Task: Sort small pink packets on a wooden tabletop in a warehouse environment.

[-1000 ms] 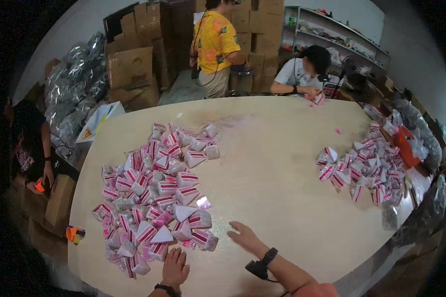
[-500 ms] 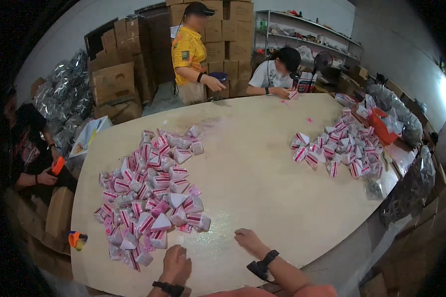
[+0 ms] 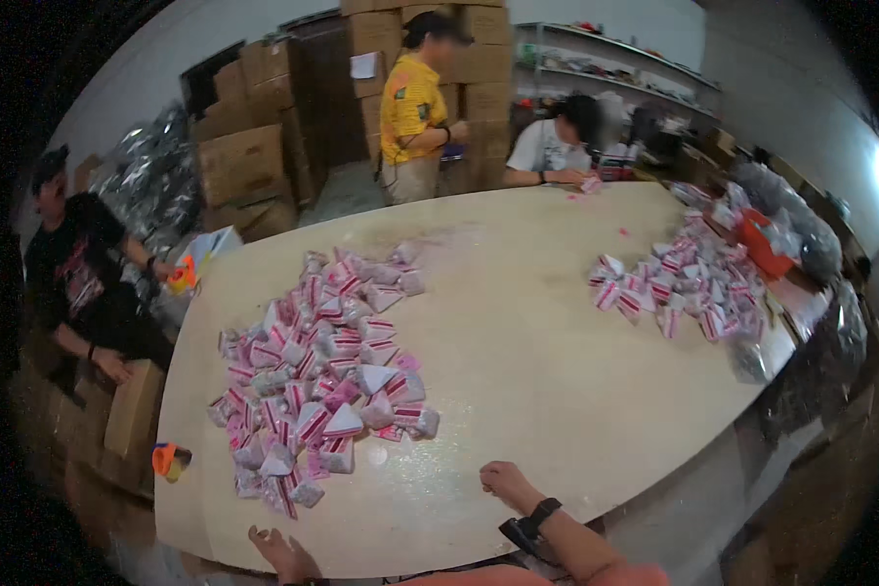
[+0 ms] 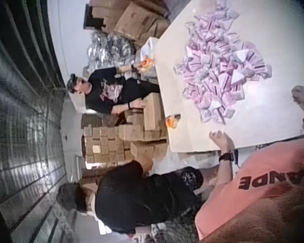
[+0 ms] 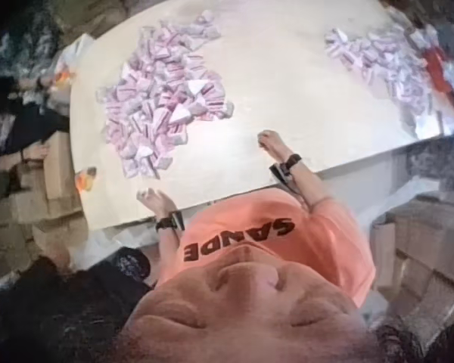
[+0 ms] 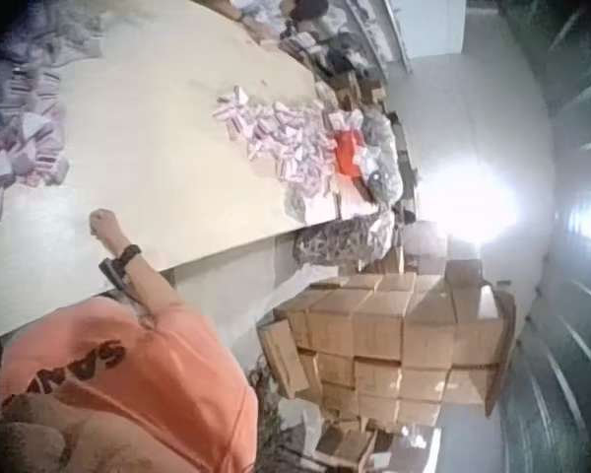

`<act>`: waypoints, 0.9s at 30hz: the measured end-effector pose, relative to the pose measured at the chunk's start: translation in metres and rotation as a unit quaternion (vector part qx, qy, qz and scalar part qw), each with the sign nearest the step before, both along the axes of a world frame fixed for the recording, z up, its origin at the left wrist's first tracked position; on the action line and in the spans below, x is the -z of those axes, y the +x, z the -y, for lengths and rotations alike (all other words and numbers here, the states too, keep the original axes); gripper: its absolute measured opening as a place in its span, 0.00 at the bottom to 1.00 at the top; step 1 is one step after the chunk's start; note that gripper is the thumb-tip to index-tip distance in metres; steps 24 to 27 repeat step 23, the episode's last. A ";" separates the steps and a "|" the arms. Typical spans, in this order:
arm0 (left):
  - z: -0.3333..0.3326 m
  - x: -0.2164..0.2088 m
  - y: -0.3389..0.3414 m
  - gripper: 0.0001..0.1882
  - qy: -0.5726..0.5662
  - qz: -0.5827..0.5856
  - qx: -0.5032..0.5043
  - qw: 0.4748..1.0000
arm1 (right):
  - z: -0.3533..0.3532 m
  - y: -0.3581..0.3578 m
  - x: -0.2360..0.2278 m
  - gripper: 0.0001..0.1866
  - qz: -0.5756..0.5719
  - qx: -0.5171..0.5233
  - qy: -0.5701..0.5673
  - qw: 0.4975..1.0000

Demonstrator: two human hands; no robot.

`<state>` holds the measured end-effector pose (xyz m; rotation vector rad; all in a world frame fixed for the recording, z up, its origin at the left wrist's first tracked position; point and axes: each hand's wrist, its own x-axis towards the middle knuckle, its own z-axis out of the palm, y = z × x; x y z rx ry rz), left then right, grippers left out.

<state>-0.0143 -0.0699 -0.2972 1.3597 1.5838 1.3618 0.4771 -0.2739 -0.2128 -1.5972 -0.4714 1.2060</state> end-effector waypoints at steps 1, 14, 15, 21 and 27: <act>-0.012 0.028 -0.026 0.28 -0.038 0.070 -0.009 0.997 | -0.002 -0.004 -0.005 0.11 0.026 -0.007 -0.002 1.000; 0.065 -0.182 0.161 0.23 -0.066 -0.086 0.223 0.969 | 0.066 0.008 0.014 0.10 0.104 0.081 0.046 0.990; 0.056 -0.166 0.152 0.26 -0.072 -0.119 0.245 0.959 | 0.070 0.010 0.015 0.09 0.108 0.085 0.066 0.988; 0.010 -0.024 0.088 0.35 -0.136 -0.020 0.146 0.980 | 0.055 -0.003 -0.013 0.10 -0.048 0.147 -0.025 0.988; -0.018 0.052 0.044 0.32 -0.121 -0.055 0.081 0.988 | 0.047 -0.007 -0.009 0.13 -0.027 0.101 0.011 0.994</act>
